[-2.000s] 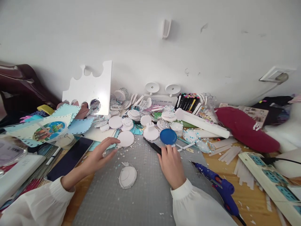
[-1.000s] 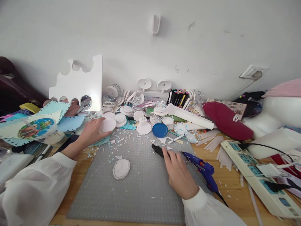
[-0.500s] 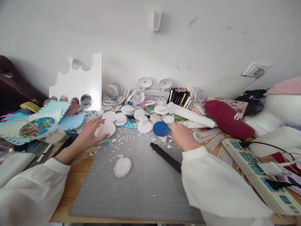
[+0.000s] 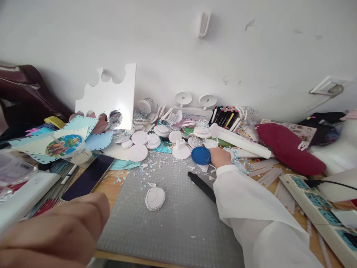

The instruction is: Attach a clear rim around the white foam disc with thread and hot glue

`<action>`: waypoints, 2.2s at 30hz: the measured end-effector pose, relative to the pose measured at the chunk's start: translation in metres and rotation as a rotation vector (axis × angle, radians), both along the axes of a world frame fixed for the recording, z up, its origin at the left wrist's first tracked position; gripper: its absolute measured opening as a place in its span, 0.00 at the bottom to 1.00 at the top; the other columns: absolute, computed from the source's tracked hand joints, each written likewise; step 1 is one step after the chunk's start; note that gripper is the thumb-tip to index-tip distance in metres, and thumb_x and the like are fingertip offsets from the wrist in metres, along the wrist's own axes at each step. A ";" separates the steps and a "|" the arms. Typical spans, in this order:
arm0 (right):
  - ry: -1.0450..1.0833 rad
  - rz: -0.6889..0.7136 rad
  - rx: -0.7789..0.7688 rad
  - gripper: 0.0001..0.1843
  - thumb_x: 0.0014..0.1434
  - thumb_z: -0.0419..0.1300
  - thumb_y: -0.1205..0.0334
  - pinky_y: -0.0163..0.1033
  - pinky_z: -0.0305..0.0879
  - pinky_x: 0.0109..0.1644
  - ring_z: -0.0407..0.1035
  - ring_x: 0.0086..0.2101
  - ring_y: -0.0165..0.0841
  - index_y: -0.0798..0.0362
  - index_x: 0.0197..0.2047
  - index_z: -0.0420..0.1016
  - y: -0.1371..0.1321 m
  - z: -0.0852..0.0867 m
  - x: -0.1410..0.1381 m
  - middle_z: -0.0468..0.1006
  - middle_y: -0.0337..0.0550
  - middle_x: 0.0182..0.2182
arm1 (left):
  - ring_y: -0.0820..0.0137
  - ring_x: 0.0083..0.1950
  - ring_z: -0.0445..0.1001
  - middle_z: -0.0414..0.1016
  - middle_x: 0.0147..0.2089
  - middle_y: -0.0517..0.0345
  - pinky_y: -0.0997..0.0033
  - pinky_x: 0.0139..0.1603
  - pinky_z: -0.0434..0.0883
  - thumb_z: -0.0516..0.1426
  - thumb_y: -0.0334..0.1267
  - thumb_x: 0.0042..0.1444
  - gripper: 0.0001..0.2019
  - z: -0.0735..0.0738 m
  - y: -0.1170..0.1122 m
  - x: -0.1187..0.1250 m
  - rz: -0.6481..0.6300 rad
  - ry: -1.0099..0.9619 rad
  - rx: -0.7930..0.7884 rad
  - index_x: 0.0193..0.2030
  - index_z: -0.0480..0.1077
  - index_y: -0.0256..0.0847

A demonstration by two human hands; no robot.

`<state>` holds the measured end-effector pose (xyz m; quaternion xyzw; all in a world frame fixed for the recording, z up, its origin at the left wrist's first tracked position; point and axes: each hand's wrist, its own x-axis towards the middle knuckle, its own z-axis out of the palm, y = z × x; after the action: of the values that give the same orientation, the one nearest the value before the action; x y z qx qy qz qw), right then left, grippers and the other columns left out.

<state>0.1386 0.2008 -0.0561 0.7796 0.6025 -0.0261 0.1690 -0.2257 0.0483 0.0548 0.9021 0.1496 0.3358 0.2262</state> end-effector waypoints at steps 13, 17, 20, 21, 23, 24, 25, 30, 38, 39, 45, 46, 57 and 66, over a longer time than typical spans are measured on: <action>0.017 -0.062 0.141 0.18 0.66 0.59 0.57 0.49 0.72 0.49 0.73 0.46 0.39 0.56 0.55 0.70 -0.012 0.017 -0.002 0.74 0.50 0.51 | 0.69 0.36 0.74 0.76 0.35 0.57 0.69 0.39 0.70 0.51 0.33 0.64 0.09 -0.101 0.064 -0.008 0.375 0.173 -0.086 0.46 0.72 0.43; 0.052 -0.015 0.387 0.15 0.69 0.48 0.66 0.52 0.70 0.46 0.74 0.45 0.50 0.65 0.54 0.66 -0.024 0.047 -0.017 0.76 0.62 0.44 | 0.69 0.36 0.74 0.76 0.36 0.56 0.69 0.39 0.70 0.51 0.36 0.65 0.10 -0.114 0.074 -0.013 0.439 0.178 -0.192 0.46 0.72 0.42; 0.172 0.072 0.608 0.15 0.71 0.42 0.63 0.49 0.69 0.47 0.74 0.47 0.49 0.58 0.55 0.59 -0.040 0.058 -0.039 0.76 0.60 0.45 | 0.68 0.36 0.74 0.76 0.36 0.55 0.69 0.38 0.70 0.51 0.36 0.64 0.10 -0.121 0.081 -0.001 0.485 0.111 -0.277 0.45 0.73 0.41; 0.392 0.143 0.752 0.12 0.70 0.45 0.62 0.46 0.71 0.44 0.76 0.43 0.46 0.55 0.53 0.60 -0.047 0.055 -0.048 0.77 0.56 0.42 | 0.68 0.37 0.74 0.77 0.37 0.55 0.69 0.38 0.70 0.51 0.36 0.64 0.10 -0.124 0.084 0.005 0.500 0.074 -0.305 0.44 0.73 0.40; 0.887 0.249 0.875 0.06 0.68 0.50 0.59 0.42 0.74 0.39 0.78 0.34 0.39 0.49 0.47 0.59 -0.062 0.040 -0.067 0.78 0.47 0.35 | 0.68 0.37 0.75 0.77 0.37 0.55 0.69 0.39 0.71 0.51 0.36 0.64 0.10 -0.128 0.088 0.017 0.500 0.034 -0.333 0.44 0.73 0.40; 1.077 0.278 0.885 0.05 0.68 0.51 0.58 0.41 0.75 0.38 0.78 0.32 0.37 0.47 0.45 0.59 -0.070 0.029 -0.076 0.78 0.45 0.35 | 0.68 0.37 0.75 0.77 0.37 0.55 0.69 0.39 0.71 0.51 0.36 0.64 0.10 -0.130 0.090 0.022 0.489 0.025 -0.342 0.44 0.73 0.40; 1.229 0.313 0.863 0.04 0.68 0.52 0.58 0.40 0.75 0.37 0.78 0.31 0.35 0.47 0.43 0.59 -0.077 0.017 -0.084 0.78 0.45 0.36 | 0.68 0.37 0.75 0.78 0.38 0.55 0.70 0.39 0.72 0.51 0.36 0.64 0.10 -0.131 0.091 0.026 0.473 0.022 -0.349 0.44 0.73 0.40; 1.345 0.389 0.733 0.03 0.66 0.55 0.60 0.37 0.77 0.37 0.77 0.32 0.32 0.49 0.42 0.64 -0.100 -0.037 -0.106 0.79 0.44 0.37 | 0.69 0.38 0.75 0.78 0.39 0.55 0.71 0.40 0.72 0.53 0.36 0.63 0.09 -0.139 0.090 0.034 0.406 0.009 -0.385 0.44 0.74 0.40; 1.476 0.368 0.788 0.06 0.64 0.59 0.68 0.34 0.77 0.41 0.77 0.39 0.31 0.47 0.42 0.66 -0.116 -0.044 -0.106 0.79 0.42 0.40 | 0.70 0.38 0.72 0.75 0.39 0.54 0.70 0.41 0.71 0.58 0.35 0.61 0.07 -0.142 0.084 0.029 0.373 -0.099 -0.404 0.45 0.75 0.39; 1.567 0.358 0.789 0.07 0.64 0.58 0.69 0.33 0.77 0.40 0.77 0.37 0.29 0.47 0.42 0.65 -0.120 -0.041 -0.108 0.79 0.42 0.40 | 0.70 0.39 0.72 0.74 0.41 0.53 0.70 0.41 0.71 0.60 0.35 0.59 0.08 -0.140 0.082 0.029 0.350 -0.117 -0.415 0.46 0.75 0.40; 1.860 0.330 0.728 0.10 0.65 0.57 0.73 0.29 0.77 0.37 0.77 0.33 0.25 0.47 0.44 0.67 -0.139 -0.030 -0.122 0.80 0.40 0.41 | 0.70 0.40 0.74 0.75 0.37 0.54 0.72 0.43 0.71 0.62 0.32 0.58 0.05 -0.129 0.071 0.031 0.189 -0.194 -0.348 0.42 0.76 0.39; 1.888 0.326 0.710 0.10 0.65 0.57 0.72 0.29 0.77 0.38 0.77 0.34 0.25 0.47 0.44 0.67 -0.140 -0.028 -0.123 0.79 0.40 0.40 | 0.71 0.38 0.73 0.75 0.36 0.54 0.72 0.41 0.71 0.61 0.31 0.59 0.04 -0.129 0.070 0.031 0.182 -0.211 -0.329 0.40 0.77 0.38; 1.692 0.694 0.627 0.18 0.65 0.54 0.75 0.39 0.76 0.46 0.75 0.48 0.33 0.45 0.52 0.69 -0.141 -0.027 -0.108 0.79 0.45 0.50 | 0.71 0.35 0.73 0.76 0.32 0.55 0.72 0.37 0.71 0.64 0.30 0.55 0.02 -0.120 0.078 0.025 0.097 -0.286 -0.655 0.35 0.78 0.39; 1.484 0.960 0.662 0.14 0.67 0.55 0.68 0.39 0.76 0.50 0.77 0.45 0.34 0.51 0.55 0.70 -0.142 0.005 -0.107 0.81 0.50 0.46 | 0.70 0.36 0.73 0.76 0.35 0.52 0.70 0.38 0.70 0.57 0.23 0.57 0.10 -0.081 0.062 0.023 0.052 -0.137 -0.376 0.41 0.77 0.36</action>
<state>0.0316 0.0586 -0.0508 0.2408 0.7895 -0.2712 -0.4951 -0.2028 0.1107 -0.0263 0.8149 0.2172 0.3681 0.3914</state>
